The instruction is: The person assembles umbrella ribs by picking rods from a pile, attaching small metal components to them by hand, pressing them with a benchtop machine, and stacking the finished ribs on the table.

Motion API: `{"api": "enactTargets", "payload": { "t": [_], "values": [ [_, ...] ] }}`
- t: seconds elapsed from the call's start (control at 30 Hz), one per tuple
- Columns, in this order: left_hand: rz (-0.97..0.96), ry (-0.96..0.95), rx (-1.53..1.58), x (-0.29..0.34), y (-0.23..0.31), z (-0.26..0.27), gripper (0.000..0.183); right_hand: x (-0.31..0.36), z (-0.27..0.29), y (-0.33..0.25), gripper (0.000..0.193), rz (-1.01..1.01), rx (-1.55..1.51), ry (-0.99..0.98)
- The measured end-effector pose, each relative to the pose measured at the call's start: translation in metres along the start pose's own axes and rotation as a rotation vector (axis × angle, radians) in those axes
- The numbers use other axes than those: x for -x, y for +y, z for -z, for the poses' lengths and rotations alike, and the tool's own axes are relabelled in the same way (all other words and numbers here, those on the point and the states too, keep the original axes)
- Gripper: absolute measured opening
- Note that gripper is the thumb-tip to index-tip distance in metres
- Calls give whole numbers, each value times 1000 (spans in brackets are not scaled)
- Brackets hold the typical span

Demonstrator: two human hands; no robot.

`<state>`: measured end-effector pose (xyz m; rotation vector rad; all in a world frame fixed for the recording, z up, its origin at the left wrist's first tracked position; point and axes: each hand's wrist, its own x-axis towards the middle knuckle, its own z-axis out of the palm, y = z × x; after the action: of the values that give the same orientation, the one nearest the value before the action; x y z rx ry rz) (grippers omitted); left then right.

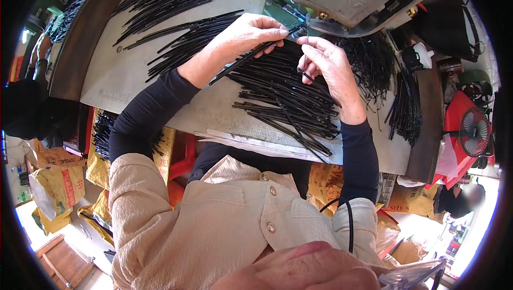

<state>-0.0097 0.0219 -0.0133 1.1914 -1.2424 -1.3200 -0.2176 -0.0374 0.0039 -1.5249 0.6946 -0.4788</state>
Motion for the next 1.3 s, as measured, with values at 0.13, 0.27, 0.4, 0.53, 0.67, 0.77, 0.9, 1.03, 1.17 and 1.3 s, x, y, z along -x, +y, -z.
{"api": "enactTargets", "payload": {
  "t": [0.13, 0.27, 0.4, 0.53, 0.67, 0.77, 0.9, 1.03, 1.17, 1.3],
  "values": [
    [19, 39, -5, 1, 3, -3, 28, 1, 2, 2, 30, 13, -9, 16],
    [11, 15, 4, 0, -1, -2, 29, 0, 0, 1, 30, 0, -14, 19],
    [2, 18, 5, 0, -3, -3, 29, -2, 1, 1, 30, -11, -13, 6],
    [-7, 29, -38, 0, -1, -3, 29, -3, 3, 1, 30, -2, 48, 5],
    [1, 43, -69, 0, -1, -2, 30, -1, 2, -2, 31, -2, 121, 8],
    [-2, 37, -82, 0, -1, -3, 30, -1, 1, -2, 31, -20, 125, 11],
    [31, 37, -86, 1, 4, -2, 29, 0, 1, -3, 31, -31, 114, 7],
    [105, 7, -41, 3, 9, 0, 28, -3, 2, -2, 31, -62, 14, -24],
    [80, 25, -116, 2, 12, -7, 30, 2, 3, -3, 31, -62, -43, -7],
    [45, 54, -156, 5, 12, -8, 29, 7, -3, -16, 33, -101, -57, -178]
  ]
}}
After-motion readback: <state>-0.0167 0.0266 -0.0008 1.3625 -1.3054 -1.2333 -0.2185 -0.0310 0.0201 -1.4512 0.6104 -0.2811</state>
